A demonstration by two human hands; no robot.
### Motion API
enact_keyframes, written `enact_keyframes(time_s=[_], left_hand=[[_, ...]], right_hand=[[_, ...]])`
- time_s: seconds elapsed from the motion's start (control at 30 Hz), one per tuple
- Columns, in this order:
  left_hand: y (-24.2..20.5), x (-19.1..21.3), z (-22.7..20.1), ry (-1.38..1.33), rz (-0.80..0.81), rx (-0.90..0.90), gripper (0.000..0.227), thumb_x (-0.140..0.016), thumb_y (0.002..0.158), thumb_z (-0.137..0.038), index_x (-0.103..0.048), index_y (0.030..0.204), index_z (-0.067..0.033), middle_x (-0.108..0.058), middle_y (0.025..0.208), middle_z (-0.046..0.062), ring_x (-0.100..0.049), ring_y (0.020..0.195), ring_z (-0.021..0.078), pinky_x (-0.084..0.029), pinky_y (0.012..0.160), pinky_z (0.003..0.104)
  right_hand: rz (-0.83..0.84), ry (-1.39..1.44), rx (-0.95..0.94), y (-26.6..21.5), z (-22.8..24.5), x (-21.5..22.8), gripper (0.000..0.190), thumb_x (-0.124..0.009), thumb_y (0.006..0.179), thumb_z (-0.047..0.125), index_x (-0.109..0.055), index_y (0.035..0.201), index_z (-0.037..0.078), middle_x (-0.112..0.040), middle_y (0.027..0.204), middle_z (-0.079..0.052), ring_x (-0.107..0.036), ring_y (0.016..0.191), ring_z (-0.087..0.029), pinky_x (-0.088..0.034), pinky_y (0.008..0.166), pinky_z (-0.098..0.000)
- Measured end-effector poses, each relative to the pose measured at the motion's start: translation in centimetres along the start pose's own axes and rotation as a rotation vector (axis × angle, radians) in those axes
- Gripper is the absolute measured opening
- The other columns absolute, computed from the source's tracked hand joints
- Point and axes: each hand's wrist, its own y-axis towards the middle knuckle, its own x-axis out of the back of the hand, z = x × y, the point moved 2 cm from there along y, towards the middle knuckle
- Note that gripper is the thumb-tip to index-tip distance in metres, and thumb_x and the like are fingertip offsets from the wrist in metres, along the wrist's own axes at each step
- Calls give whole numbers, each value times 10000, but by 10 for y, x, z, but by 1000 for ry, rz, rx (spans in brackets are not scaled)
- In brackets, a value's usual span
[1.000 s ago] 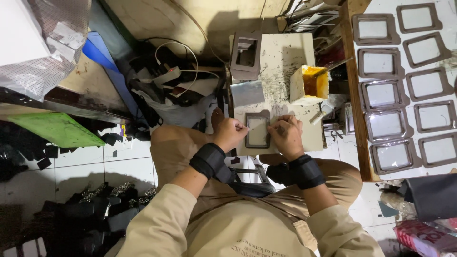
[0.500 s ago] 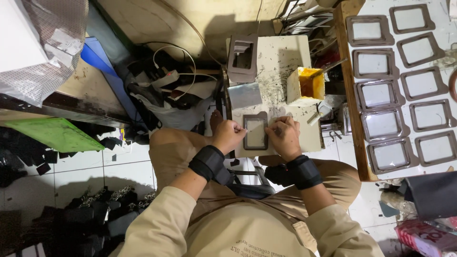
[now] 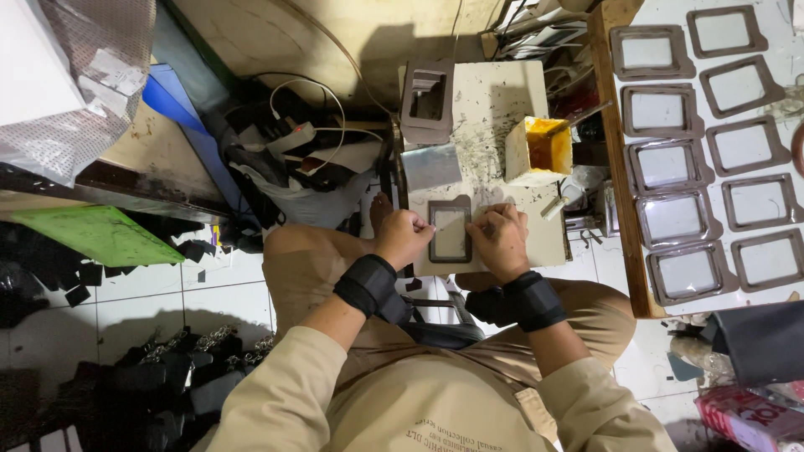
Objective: Assembling small rectangular frames by inserting transparent plastic sheets into them.
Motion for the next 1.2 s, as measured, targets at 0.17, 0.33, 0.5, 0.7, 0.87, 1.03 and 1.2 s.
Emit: enact_keyframes(time_s=[0.17,0.33,0.5,0.7,0.87,1.03,1.2], left_hand=[[3,-4,5,37,2,4,239,-741,791,-323,-799,871,-105,-751,693,46,-749,788,295,-599,686,389],[0,-2,-2,45,-9,-36,234,-727,800,-288,-796,878,-79,-751,687,53,-747,773,300,-592,678,381],[2,-3,-2,66,-34,-54,235,-731,789,-304,-782,840,-81,-745,676,64,-746,772,322,-599,677,417],[-1,-1,-4,107,-64,-92,241,-737,789,-296,-717,814,-58,-734,661,71,-740,753,328,-593,663,426],[-11,10,-13,182,-92,-181,237,-760,815,-266,-632,876,-77,-725,714,123,-735,790,372,-587,685,490],[-22,20,-28,240,-114,-367,391,-748,883,-190,-525,1186,-86,-708,954,205,-722,920,420,-597,760,506],[-19,19,-30,310,-63,-483,341,-648,947,-184,-598,1282,-138,-651,968,108,-699,896,333,-577,759,407]], right_hand=[[2,-9,-21,-1,4,0,246,-808,854,409,-706,888,188,-540,1145,9,-467,1224,-317,-445,997,-531],[-4,-28,-15,-2,6,0,279,-801,859,417,-683,903,168,-542,1148,-16,-469,1211,-330,-448,976,-530],[-25,-42,-18,-4,8,-1,268,-806,853,408,-675,906,181,-542,1144,-5,-473,1203,-313,-446,971,-516],[-49,36,-37,-1,3,-1,338,-852,817,362,-618,961,165,-520,1122,-34,-486,1192,-347,-442,989,-567],[-28,-2,-17,-1,8,1,256,-827,841,397,-653,988,281,-518,1109,39,-490,1186,-301,-440,998,-528],[-40,5,-1,-4,12,3,111,-760,898,354,-672,965,344,-525,1087,42,-501,1178,-297,-435,997,-518],[4,-28,-7,-6,23,12,230,-748,897,317,-666,1110,293,-541,1138,-6,-517,1191,-320,-444,1016,-547]])
